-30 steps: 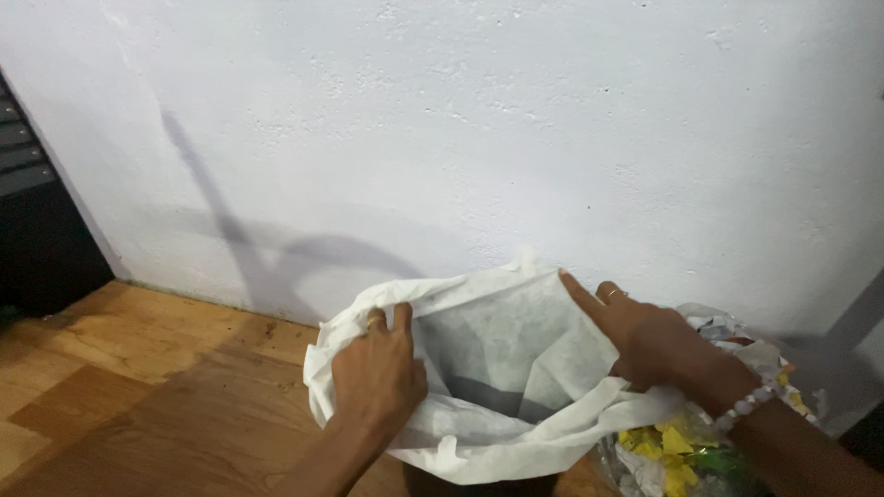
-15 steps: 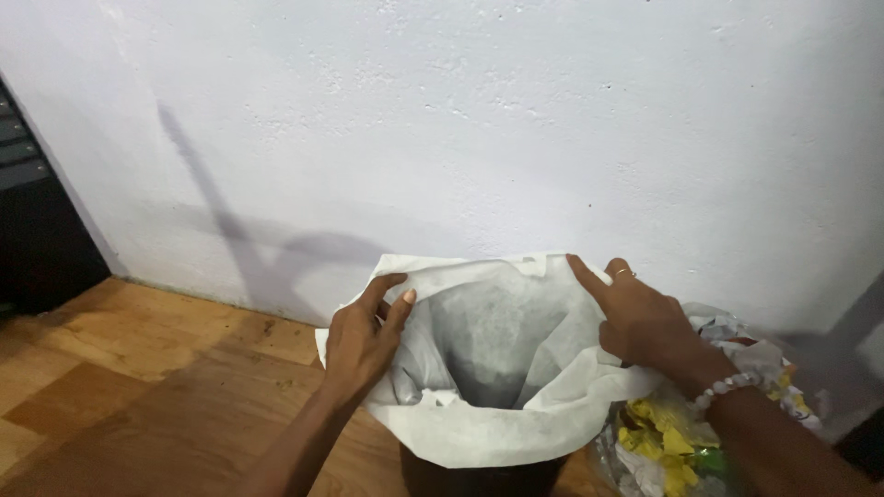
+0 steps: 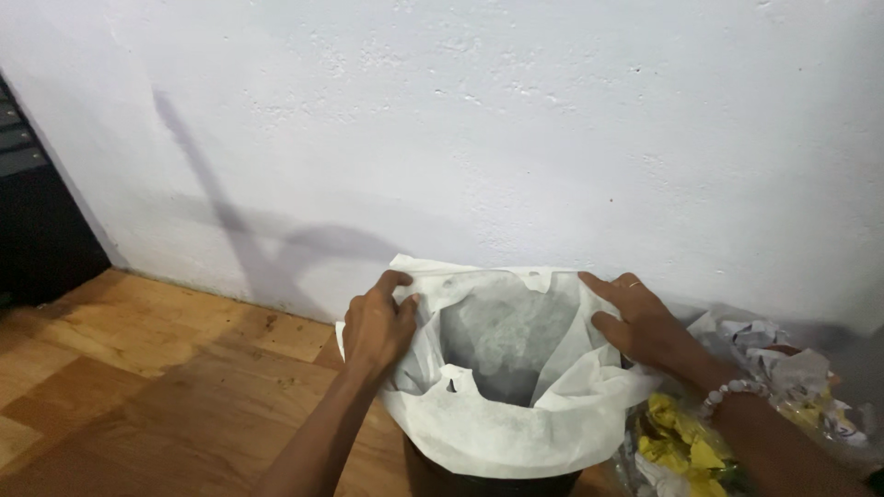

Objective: The person removes crumpled yellow and white paper and plastic bags from a black trash can, placing them into a larger plastic bag. After emptying the can, the person lines it with a new white cloth bag.

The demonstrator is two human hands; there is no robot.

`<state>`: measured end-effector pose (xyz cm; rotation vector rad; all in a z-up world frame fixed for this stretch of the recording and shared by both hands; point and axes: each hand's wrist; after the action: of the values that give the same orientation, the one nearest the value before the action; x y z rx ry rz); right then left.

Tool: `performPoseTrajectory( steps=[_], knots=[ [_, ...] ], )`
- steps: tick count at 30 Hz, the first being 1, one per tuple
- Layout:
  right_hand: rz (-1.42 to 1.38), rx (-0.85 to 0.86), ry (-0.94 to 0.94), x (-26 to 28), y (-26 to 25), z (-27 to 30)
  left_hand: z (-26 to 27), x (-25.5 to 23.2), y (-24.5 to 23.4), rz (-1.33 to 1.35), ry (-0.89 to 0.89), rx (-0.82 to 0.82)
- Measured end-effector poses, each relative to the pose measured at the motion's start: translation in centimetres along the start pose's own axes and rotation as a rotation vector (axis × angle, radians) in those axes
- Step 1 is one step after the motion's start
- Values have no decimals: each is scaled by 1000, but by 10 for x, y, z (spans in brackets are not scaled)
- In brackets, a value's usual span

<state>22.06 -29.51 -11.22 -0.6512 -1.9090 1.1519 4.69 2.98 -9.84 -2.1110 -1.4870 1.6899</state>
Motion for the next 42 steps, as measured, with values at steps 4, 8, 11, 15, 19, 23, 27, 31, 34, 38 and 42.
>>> performPoseTrajectory(
  steps=[4, 8, 11, 15, 19, 23, 27, 31, 34, 38, 42],
  knots=[
    [-26, -6, 110, 6, 7, -4, -6, 2, 5, -59, -61, -47],
    [-147, -39, 210, 13, 5, -7, -9, -2, 13, -305, 265, -116],
    [-141, -108, 155, 25, -1, -6, -16, -7, 19, -405, 503, -129],
    [101, -139, 96, 51, -13, -7, -35, -17, 33, -471, 735, -93],
    [396, -77, 120, 85, -19, -13, -45, -27, 55, -606, 844, -51],
    [393, -184, -124, 108, -7, -15, -50, -35, 77, -745, 680, 213],
    [281, -22, -125, 118, 8, -26, -56, -36, 83, -647, 619, 116],
    [329, -33, -60, 109, 11, -33, -68, -30, 78, -238, 599, 99],
    [104, 33, 136, 98, 12, -34, -71, -25, 74, -139, 640, 90],
    [78, -192, -29, 80, 16, -35, -78, -22, 75, -148, 640, 45],
    [54, -335, -29, 74, 16, -42, -87, -16, 78, -185, 574, 30]
  ],
)
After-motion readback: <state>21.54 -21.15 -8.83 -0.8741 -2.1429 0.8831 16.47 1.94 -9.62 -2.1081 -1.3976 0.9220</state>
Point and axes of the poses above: each hand's wrist, its own z-axis away from the middle knuckle, its own y-axis out of the palm, x = y × z, and after that the axes turned 6 degrees about y, right-handed
